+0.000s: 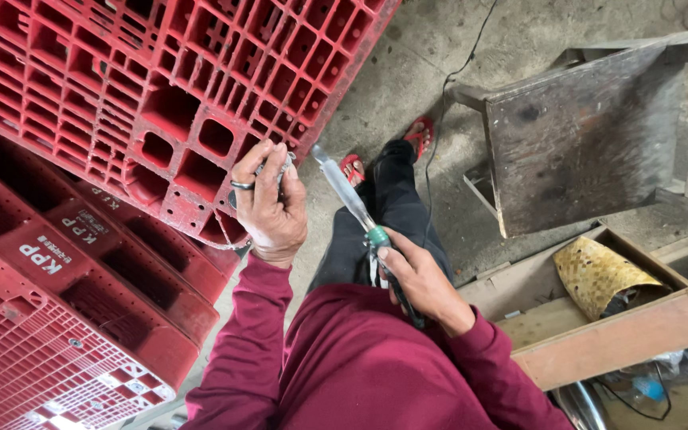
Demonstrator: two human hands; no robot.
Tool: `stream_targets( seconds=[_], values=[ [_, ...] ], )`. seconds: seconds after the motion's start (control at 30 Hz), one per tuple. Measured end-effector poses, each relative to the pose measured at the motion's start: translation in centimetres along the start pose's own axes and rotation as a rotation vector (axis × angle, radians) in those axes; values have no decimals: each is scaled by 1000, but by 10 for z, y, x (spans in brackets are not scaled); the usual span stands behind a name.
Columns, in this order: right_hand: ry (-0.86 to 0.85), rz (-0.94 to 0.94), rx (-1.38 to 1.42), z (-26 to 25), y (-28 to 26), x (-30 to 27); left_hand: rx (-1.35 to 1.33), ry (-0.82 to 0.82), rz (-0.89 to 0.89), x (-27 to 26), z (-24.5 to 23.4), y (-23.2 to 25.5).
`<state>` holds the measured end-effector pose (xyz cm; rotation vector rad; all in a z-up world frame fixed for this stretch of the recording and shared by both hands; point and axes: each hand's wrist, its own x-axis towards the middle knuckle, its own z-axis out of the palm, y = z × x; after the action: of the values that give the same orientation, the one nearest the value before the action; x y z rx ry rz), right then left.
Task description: The person uses a heat gun to soften a small piece of plastic on a red pallet and then presses the material into place using a hand tool.
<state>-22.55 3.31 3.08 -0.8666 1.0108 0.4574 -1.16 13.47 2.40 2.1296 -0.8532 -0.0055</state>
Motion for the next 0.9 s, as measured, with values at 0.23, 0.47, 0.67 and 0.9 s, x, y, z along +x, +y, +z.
stream_targets(
  seconds=[0.23,0.47,0.67,0.9],
  values=[
    [53,-73,-27,0,-5,8,42,11,16,-1,0,1],
    [-13,-99,39,4,0,20,5,1,4,-1,-1,1],
    [143,-322,-362,3,1,19,-18,-1,-31,-3,1,0],
    [245,-268,-542,13,-14,14,50,23,24,-2,1,0]
  ],
)
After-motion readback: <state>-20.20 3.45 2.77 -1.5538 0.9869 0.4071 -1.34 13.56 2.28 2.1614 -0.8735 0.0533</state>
